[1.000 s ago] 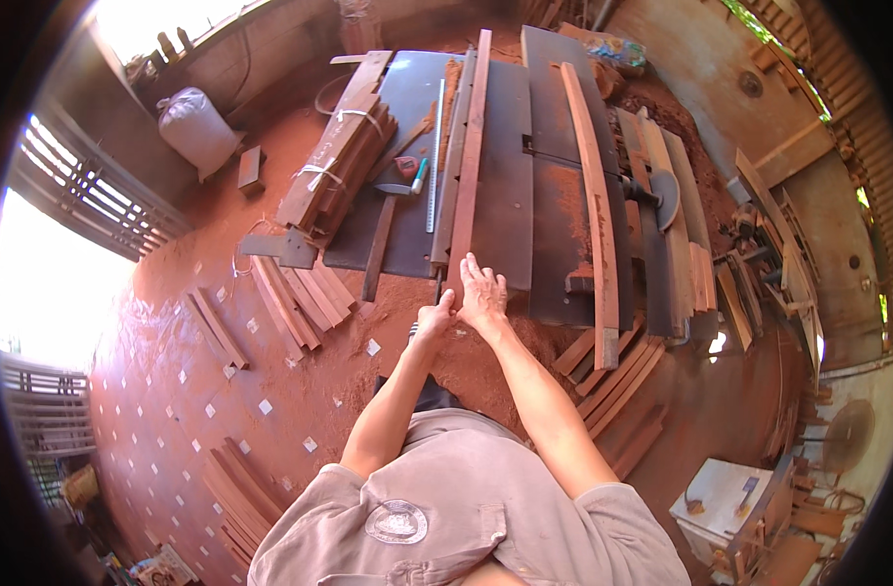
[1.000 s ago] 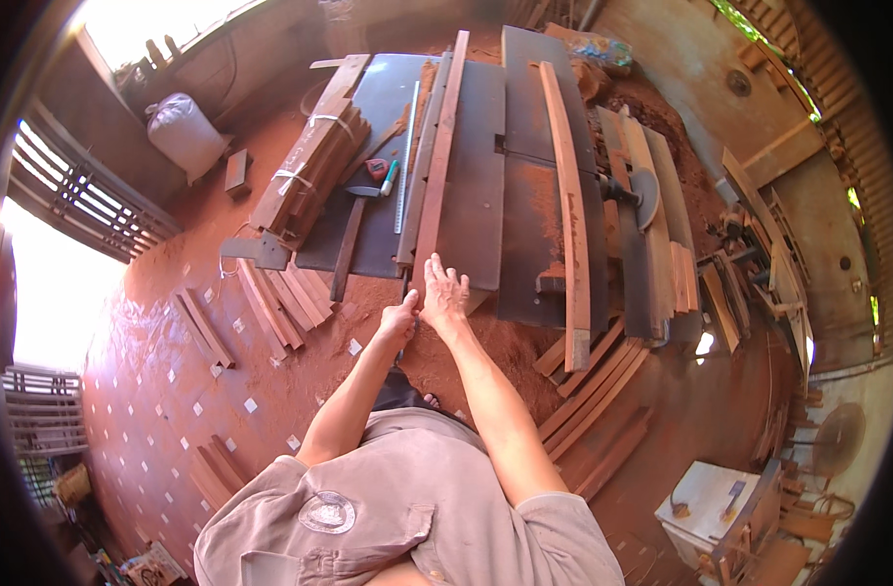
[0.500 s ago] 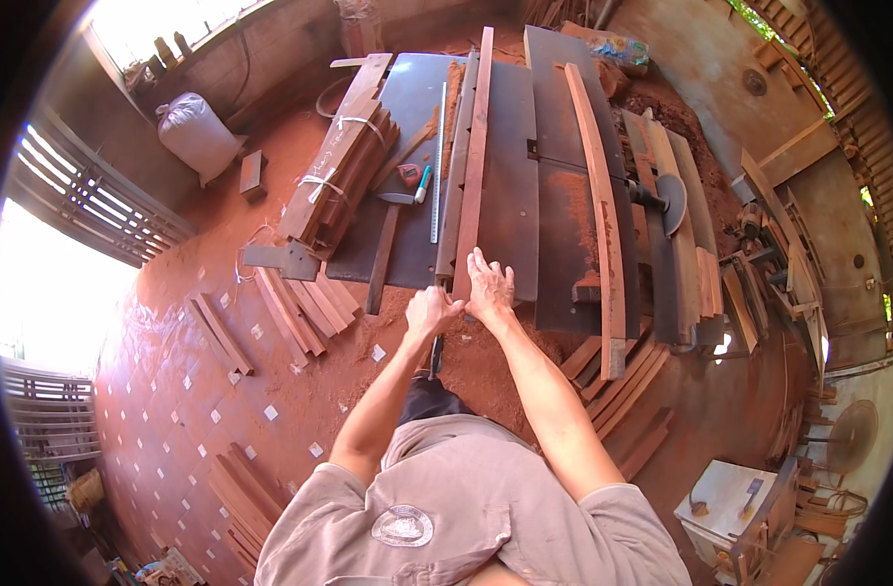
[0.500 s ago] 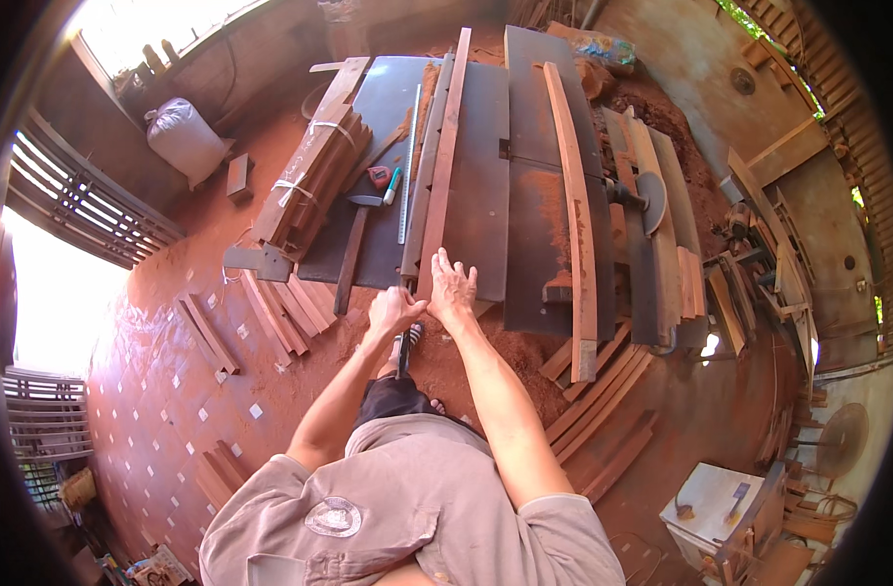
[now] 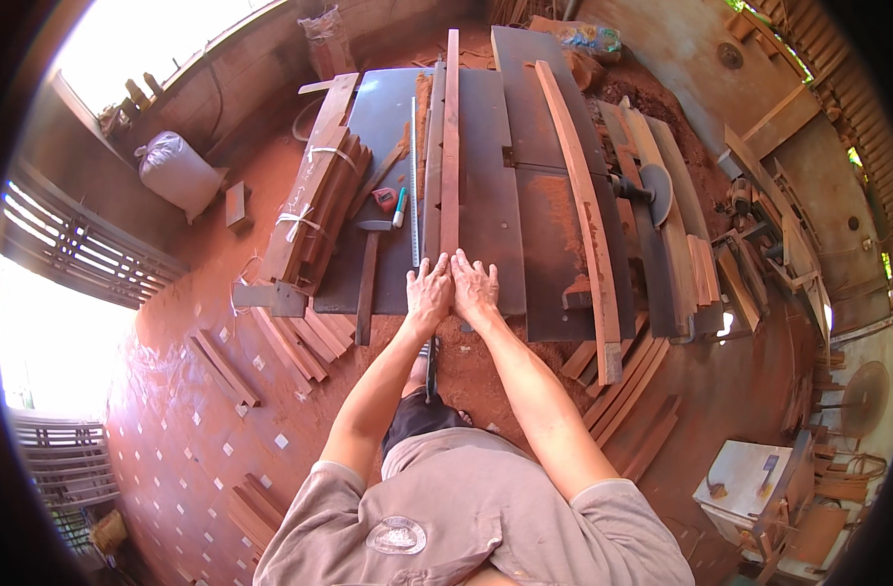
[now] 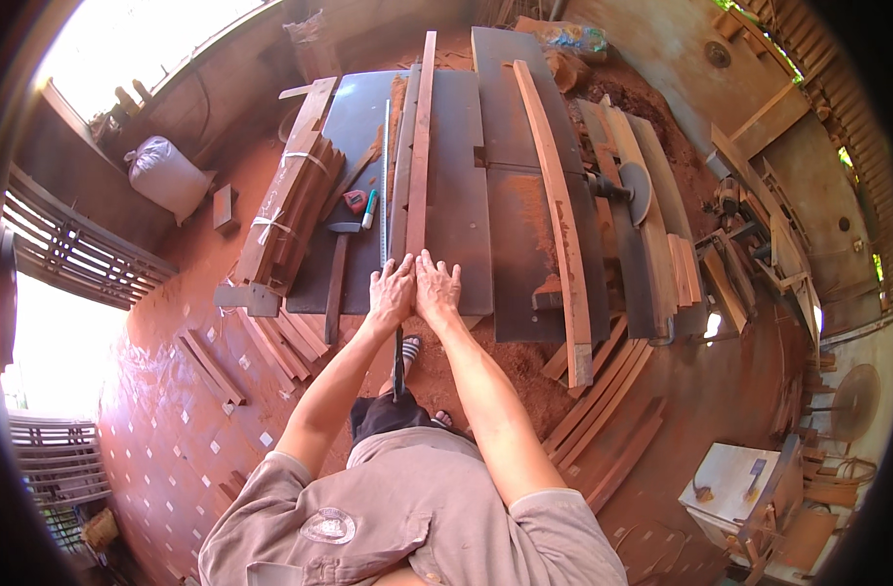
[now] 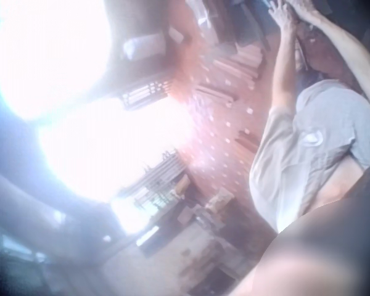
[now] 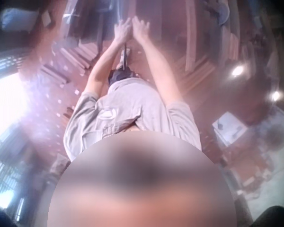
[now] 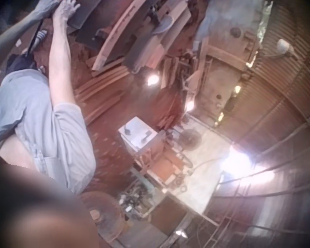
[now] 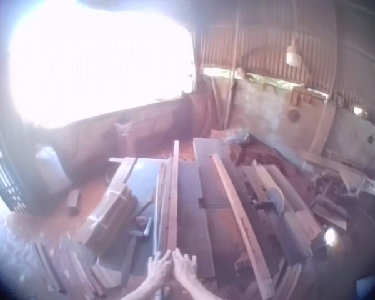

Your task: The person repeatedly picks up long wooden planks, aligns them on a table saw, and pushes them through the blade to cut them. After each cut, the person removes the cut piece and places it on the floor before retrieving the next plank.

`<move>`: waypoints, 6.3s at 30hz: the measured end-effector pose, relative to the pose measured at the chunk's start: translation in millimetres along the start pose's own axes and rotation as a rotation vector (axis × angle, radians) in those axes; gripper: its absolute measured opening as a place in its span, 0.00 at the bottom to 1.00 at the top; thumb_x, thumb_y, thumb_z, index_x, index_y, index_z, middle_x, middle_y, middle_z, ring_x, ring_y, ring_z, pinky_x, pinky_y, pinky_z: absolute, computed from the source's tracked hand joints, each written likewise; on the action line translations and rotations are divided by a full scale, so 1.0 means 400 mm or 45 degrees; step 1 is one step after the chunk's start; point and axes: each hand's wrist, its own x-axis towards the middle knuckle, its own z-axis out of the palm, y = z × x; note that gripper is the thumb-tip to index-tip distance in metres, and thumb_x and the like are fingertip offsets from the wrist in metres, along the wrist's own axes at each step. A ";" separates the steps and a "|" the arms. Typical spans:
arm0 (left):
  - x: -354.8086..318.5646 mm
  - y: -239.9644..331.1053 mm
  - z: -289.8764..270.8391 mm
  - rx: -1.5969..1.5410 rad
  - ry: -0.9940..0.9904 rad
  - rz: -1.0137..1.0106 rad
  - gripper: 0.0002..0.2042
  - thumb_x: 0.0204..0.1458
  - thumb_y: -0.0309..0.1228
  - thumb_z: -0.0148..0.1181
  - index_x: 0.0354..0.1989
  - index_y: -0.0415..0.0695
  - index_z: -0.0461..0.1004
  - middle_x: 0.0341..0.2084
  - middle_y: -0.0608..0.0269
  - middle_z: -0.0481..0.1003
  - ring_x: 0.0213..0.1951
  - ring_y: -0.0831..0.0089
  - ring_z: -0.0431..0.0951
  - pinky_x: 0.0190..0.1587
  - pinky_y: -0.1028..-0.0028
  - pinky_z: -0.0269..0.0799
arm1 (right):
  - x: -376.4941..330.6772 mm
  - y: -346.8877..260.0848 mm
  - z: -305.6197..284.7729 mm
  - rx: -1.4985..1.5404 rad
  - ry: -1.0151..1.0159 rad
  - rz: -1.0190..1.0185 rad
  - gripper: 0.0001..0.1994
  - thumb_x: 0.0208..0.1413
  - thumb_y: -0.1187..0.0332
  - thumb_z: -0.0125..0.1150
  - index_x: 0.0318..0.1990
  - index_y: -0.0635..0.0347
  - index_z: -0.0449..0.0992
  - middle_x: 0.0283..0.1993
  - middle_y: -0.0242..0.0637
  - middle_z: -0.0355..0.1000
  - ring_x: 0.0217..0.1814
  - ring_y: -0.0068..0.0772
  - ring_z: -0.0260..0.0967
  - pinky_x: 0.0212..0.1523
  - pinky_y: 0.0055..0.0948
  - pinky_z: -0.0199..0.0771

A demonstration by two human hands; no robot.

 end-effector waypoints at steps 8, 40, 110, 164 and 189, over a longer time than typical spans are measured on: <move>0.063 -0.029 -0.005 -0.009 0.022 -0.011 0.45 0.36 0.32 0.76 0.69 0.47 0.65 0.71 0.64 0.62 0.68 0.49 0.64 0.61 0.43 0.64 | 0.054 -0.007 -0.038 -0.013 0.007 -0.015 0.42 0.46 0.62 0.71 0.71 0.55 0.62 0.77 0.33 0.55 0.72 0.40 0.61 0.72 0.56 0.55; 0.341 -0.073 -0.031 0.036 0.050 -0.063 0.30 0.44 0.31 0.71 0.61 0.50 0.74 0.67 0.73 0.66 0.64 0.55 0.68 0.62 0.42 0.63 | 0.299 0.050 -0.063 0.010 0.000 0.127 0.45 0.42 0.61 0.76 0.71 0.50 0.61 0.70 0.37 0.60 0.72 0.45 0.57 0.70 0.57 0.57; 0.854 -0.194 -0.099 0.106 -0.028 -0.125 0.44 0.25 0.34 0.82 0.58 0.50 0.66 0.45 0.56 0.79 0.55 0.55 0.77 0.54 0.48 0.68 | -0.051 0.244 0.119 0.287 0.529 0.236 0.34 0.62 0.50 0.54 0.70 0.62 0.63 0.76 0.44 0.57 0.67 0.49 0.64 0.64 0.45 0.65; 0.050 0.012 -0.363 -1.899 -0.197 -0.279 0.21 0.64 0.30 0.52 0.65 0.44 0.64 0.33 0.63 0.78 0.31 0.75 0.80 0.31 0.74 0.77 | 0.170 0.093 -0.138 2.251 0.249 0.684 0.26 0.64 0.47 0.57 0.58 0.58 0.79 0.51 0.39 0.79 0.50 0.41 0.76 0.53 0.40 0.73; -0.244 -0.024 -0.078 -1.814 -0.131 -0.121 0.21 0.64 0.43 0.56 0.54 0.37 0.70 0.42 0.56 0.75 0.45 0.69 0.73 0.52 0.66 0.70 | -0.032 -0.137 -0.377 1.288 0.515 0.392 0.20 0.53 0.59 0.69 0.39 0.72 0.78 0.30 0.48 0.79 0.32 0.35 0.78 0.36 0.35 0.76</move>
